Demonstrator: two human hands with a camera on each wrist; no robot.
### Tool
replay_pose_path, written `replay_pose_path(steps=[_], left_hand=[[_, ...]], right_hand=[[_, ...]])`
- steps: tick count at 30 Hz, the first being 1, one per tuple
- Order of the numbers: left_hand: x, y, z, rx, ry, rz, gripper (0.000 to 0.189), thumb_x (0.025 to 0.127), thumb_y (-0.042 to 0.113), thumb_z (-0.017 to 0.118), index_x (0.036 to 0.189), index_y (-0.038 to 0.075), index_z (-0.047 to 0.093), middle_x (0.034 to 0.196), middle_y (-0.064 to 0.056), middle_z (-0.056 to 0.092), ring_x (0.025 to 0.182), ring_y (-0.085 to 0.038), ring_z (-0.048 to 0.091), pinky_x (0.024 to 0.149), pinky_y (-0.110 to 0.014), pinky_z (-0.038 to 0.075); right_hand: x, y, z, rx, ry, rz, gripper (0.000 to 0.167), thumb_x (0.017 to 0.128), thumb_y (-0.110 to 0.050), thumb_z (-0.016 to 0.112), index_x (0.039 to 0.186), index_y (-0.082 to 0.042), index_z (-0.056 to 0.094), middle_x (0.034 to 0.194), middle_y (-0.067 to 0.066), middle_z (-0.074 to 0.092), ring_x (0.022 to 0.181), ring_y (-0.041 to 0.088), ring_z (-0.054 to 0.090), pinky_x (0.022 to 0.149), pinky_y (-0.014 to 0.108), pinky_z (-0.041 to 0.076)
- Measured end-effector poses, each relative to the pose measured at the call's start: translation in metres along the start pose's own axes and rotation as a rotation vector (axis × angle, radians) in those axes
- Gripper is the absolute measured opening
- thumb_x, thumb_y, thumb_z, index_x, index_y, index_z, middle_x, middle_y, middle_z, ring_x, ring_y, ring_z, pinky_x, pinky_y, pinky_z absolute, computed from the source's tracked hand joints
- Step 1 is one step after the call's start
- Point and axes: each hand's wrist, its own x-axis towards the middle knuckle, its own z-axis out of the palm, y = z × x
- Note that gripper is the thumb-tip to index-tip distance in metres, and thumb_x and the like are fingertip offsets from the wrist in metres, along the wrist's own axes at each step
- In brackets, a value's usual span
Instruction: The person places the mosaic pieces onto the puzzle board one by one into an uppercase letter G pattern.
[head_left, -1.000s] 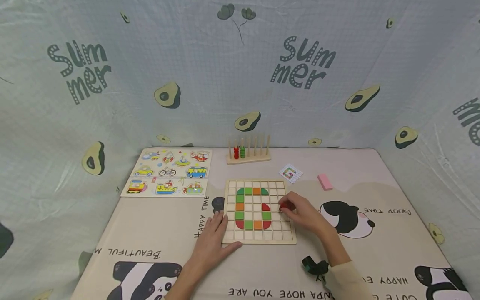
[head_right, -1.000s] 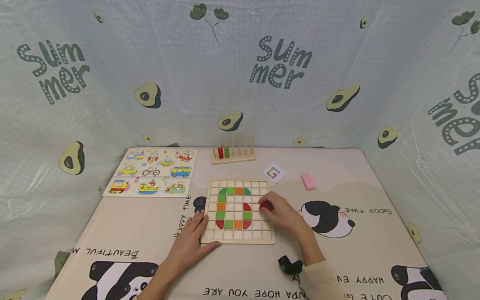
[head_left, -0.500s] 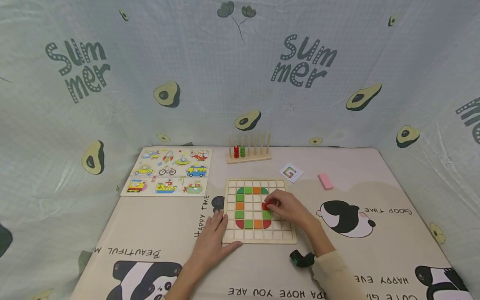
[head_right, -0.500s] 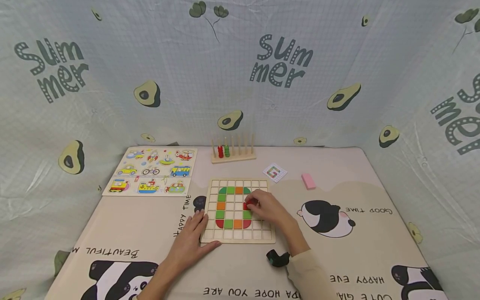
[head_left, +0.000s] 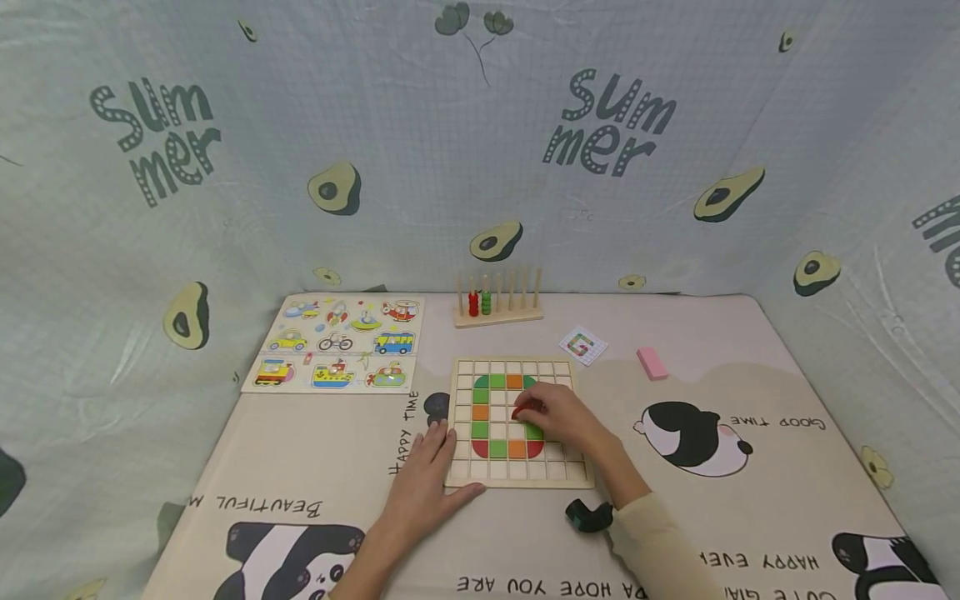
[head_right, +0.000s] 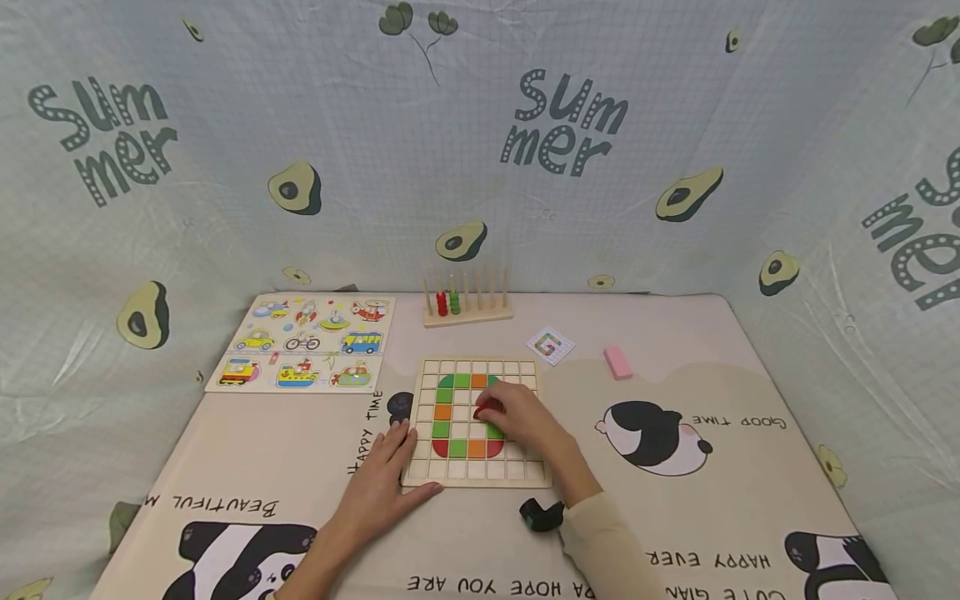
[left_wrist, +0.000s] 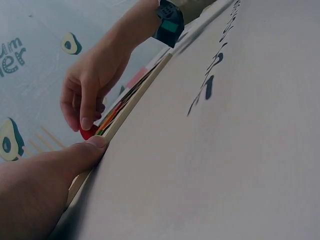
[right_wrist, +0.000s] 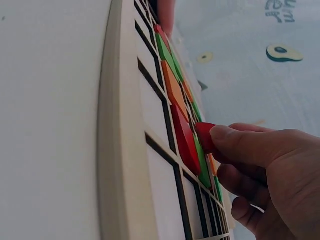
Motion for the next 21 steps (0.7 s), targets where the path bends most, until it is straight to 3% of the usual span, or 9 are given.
replay_pose_path(steps=[7, 14, 21], left_hand=[[-0.0001, 0.0000, 0.0002, 0.005, -0.001, 0.004, 0.093, 0.084, 0.067, 0.067, 0.148, 0.003, 0.048, 0.158, -0.015, 0.041, 0.150, -0.032, 0.034, 0.128, -0.046, 0.028], [-0.0005, 0.0008, 0.0000, 0.005, -0.009, -0.005, 0.093, 0.084, 0.068, 0.066, 0.148, 0.004, 0.047, 0.159, -0.015, 0.041, 0.151, -0.031, 0.034, 0.128, -0.045, 0.027], [-0.0002, 0.0003, 0.0014, 0.007, -0.005, -0.006, 0.093, 0.083, 0.068, 0.066, 0.148, 0.004, 0.047, 0.159, -0.014, 0.041, 0.151, -0.031, 0.033, 0.128, -0.045, 0.028]], right_hand=[[0.0022, -0.0004, 0.0034, -0.009, -0.012, -0.015, 0.007, 0.092, -0.021, 0.073, 0.099, -0.019, 0.074, 0.096, -0.008, 0.069, 0.087, 0.006, 0.059, 0.082, 0.028, 0.058], [0.0022, -0.0002, 0.0037, -0.062, 0.003, -0.024, 0.012, 0.092, -0.021, 0.073, 0.101, -0.016, 0.079, 0.096, -0.007, 0.060, 0.085, 0.006, 0.052, 0.074, 0.021, 0.053], [0.0017, 0.0019, 0.0059, -0.109, 0.017, -0.040, 0.015, 0.091, -0.021, 0.073, 0.103, -0.014, 0.080, 0.097, -0.007, 0.058, 0.086, 0.007, 0.051, 0.074, 0.021, 0.052]])
